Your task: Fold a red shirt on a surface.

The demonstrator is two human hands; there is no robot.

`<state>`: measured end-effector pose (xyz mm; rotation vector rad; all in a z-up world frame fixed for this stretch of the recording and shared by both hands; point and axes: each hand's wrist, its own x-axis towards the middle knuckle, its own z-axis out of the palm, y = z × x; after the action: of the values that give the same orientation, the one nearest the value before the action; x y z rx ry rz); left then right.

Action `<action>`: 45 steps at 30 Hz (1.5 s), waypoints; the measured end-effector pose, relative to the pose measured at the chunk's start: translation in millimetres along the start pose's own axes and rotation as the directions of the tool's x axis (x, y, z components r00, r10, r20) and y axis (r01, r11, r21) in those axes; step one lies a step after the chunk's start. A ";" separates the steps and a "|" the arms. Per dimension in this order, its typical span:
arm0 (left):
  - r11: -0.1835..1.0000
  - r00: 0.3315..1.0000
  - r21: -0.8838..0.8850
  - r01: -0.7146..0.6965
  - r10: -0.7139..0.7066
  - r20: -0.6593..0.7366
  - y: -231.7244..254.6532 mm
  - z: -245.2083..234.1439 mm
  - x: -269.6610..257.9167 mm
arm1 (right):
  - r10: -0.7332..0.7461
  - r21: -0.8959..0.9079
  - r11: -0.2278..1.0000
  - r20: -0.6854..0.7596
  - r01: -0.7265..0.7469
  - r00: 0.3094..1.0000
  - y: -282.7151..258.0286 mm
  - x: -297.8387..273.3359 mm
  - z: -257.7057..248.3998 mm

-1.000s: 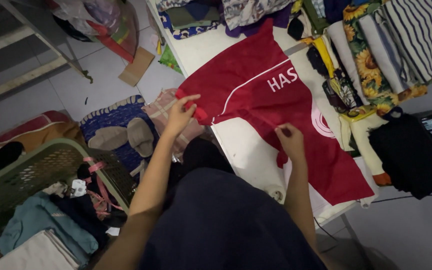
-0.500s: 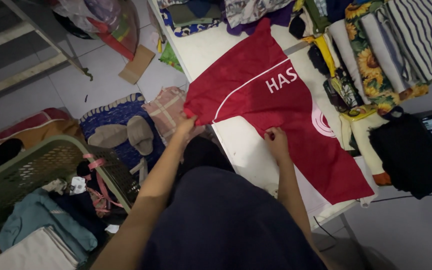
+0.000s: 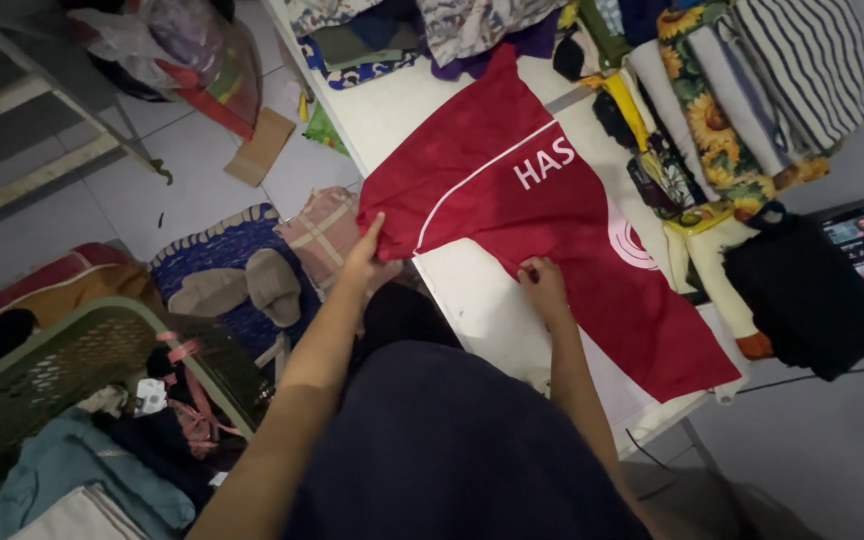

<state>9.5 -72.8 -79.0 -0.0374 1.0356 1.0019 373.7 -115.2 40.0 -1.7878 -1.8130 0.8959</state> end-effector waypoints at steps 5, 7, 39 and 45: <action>0.983 0.993 -0.153 -0.101 0.108 0.041 11.1 -3.2 -3.4 | -0.004 0.021 1.000 -0.005 0.004 1.000 -0.1 -2.1 -2.9; 0.984 0.992 -0.129 -0.124 0.126 0.007 14.5 -2.0 -7.6 | 0.019 0.042 0.999 -0.009 -0.018 1.000 -5.0 -8.0 -8.3; 0.624 0.440 0.757 -0.193 0.745 -0.501 48.2 26.2 -25.8 | 0.741 0.419 0.412 -0.671 -0.809 0.029 190.9 -116.7 -180.1; -0.122 0.193 0.974 -0.193 0.968 0.160 51.2 80.5 -42.9 | 0.782 0.450 0.440 -0.618 -0.777 0.085 221.0 -124.4 -181.6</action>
<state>23.9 -35.0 17.5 1.4800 2.4567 1.2028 666.2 -222.7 25.9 -2.5853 -0.1276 0.2262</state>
